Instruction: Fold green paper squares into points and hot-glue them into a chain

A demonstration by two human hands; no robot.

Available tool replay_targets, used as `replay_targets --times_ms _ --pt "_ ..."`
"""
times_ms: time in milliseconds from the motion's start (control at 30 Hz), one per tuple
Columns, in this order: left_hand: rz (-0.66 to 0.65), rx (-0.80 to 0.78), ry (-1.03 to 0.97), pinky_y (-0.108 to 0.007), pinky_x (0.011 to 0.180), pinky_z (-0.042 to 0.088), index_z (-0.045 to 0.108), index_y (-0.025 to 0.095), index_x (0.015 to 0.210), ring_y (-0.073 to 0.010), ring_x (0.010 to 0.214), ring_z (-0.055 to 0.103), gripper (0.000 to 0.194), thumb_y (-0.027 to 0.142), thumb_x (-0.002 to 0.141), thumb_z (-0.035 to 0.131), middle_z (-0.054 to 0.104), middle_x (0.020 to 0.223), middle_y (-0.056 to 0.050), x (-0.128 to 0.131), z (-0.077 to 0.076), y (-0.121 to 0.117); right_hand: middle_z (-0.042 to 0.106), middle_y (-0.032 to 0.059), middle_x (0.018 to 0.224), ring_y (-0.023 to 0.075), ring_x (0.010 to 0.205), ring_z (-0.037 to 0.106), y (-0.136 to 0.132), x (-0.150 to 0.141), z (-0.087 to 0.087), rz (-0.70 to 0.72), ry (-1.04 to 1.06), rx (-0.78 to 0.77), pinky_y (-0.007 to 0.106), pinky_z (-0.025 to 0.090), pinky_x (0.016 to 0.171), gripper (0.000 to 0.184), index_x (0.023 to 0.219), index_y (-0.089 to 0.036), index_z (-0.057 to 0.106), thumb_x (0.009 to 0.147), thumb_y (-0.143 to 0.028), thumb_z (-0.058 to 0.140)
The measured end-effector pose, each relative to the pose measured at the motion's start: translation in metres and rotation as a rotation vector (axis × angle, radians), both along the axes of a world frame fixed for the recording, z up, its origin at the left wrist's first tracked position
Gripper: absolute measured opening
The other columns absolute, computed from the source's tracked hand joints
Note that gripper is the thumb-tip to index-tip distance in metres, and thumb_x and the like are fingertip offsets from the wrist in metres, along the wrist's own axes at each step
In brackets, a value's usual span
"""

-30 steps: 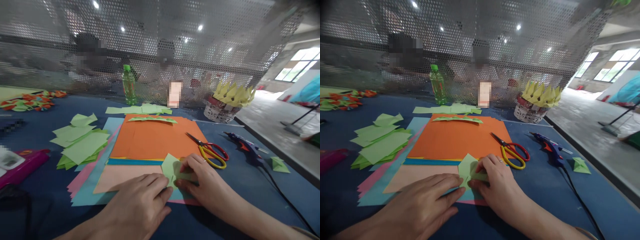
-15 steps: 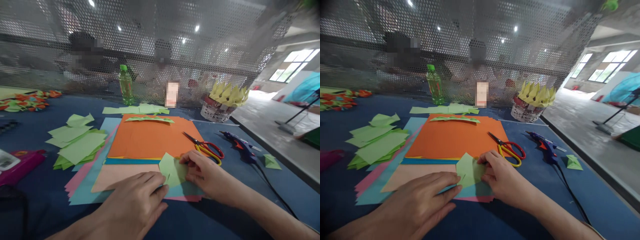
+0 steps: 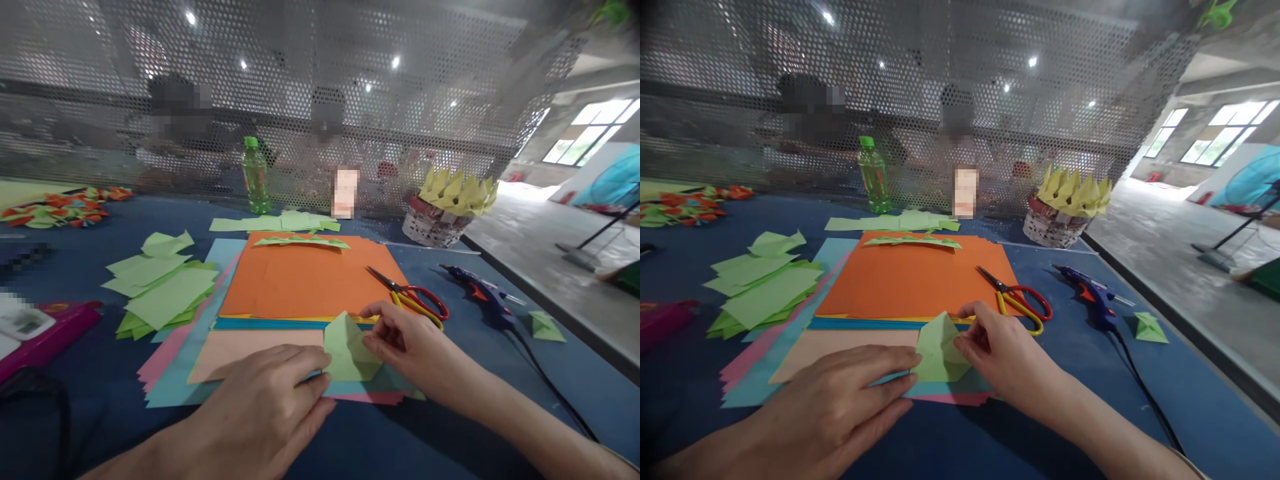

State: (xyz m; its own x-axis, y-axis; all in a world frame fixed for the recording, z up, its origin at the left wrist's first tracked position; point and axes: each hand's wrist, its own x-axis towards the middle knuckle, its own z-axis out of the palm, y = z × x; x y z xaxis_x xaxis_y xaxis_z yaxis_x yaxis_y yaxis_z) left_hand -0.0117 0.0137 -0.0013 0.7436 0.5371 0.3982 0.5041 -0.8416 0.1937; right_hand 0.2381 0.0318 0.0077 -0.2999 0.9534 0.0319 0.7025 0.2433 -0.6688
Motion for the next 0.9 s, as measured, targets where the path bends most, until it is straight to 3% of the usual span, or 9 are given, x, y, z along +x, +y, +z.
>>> replay_targets --times_ms 133,300,433,500,700,900 --pt "-0.003 -0.024 0.018 -0.038 0.078 0.061 0.072 0.018 0.097 -0.0227 0.085 0.07 0.028 0.021 0.101 0.044 0.071 0.105 -0.007 0.0 0.002 0.001 0.065 -0.0025 0.077 0.0131 0.064 0.059 -0.001 0.0 0.0 0.006 -0.019 0.057 0.025 0.041 0.058 0.017 0.106 -0.023 0.062 0.09 -0.018 0.058" --pt "-0.018 0.007 -0.003 -0.04 0.075 0.06 0.071 0.018 0.101 -0.0241 0.083 0.069 0.028 0.022 0.102 0.043 0.072 0.101 -0.008 0.0 0.005 0.001 0.065 0.002 0.092 0.0171 0.083 0.061 -0.014 -0.011 0.001 0.089 -0.087 0.191 0.029 0.045 0.072 0.003 0.09 -0.022 0.065 0.092 -0.02 0.064" --pt "-0.043 -0.022 -0.043 -0.036 0.083 0.057 0.07 0.02 0.104 -0.0213 0.088 0.068 0.026 0.02 0.102 0.044 0.072 0.096 -0.005 0.001 0.005 0.002 0.065 0.0023 0.101 0.0233 0.092 0.06 -0.024 -0.02 -0.004 0.099 -0.155 0.183 0.036 0.044 0.078 0.027 0.101 -0.024 0.064 0.081 -0.03 0.081" --pt "-0.039 -0.025 -0.087 -0.033 0.087 0.055 0.068 0.02 0.107 -0.0198 0.092 0.067 0.025 0.018 0.103 0.044 0.072 0.099 -0.006 0.001 0.005 0.003 0.064 0.0012 0.101 0.0232 0.091 0.059 -0.026 -0.022 -0.007 0.088 -0.161 0.182 0.037 0.043 0.078 0.031 0.1 -0.024 0.063 0.078 -0.027 0.083" --pt "0.051 -0.112 -0.014 -0.04 0.098 0.048 0.047 0.023 0.14 -0.0237 0.115 0.057 0.037 0.017 0.103 0.043 0.06 0.132 -0.007 -0.002 0.001 0.011 0.063 -0.002 0.091 0.0158 0.085 0.058 -0.025 -0.022 -0.008 0.189 -0.067 0.182 0.03 0.04 0.075 0.02 0.083 -0.021 0.058 0.083 -0.01 0.075" --pt "0.079 -0.221 0.005 -0.041 0.094 0.044 0.058 0.025 0.124 -0.0243 0.106 0.056 0.028 0.016 0.099 0.05 0.062 0.118 -0.003 -0.002 0.002 0.015 0.062 -0.0011 0.092 0.0169 0.086 0.055 -0.023 -0.018 -0.005 0.24 -0.117 0.263 0.031 0.039 0.076 0.02 0.085 -0.022 0.061 0.087 -0.002 0.062"
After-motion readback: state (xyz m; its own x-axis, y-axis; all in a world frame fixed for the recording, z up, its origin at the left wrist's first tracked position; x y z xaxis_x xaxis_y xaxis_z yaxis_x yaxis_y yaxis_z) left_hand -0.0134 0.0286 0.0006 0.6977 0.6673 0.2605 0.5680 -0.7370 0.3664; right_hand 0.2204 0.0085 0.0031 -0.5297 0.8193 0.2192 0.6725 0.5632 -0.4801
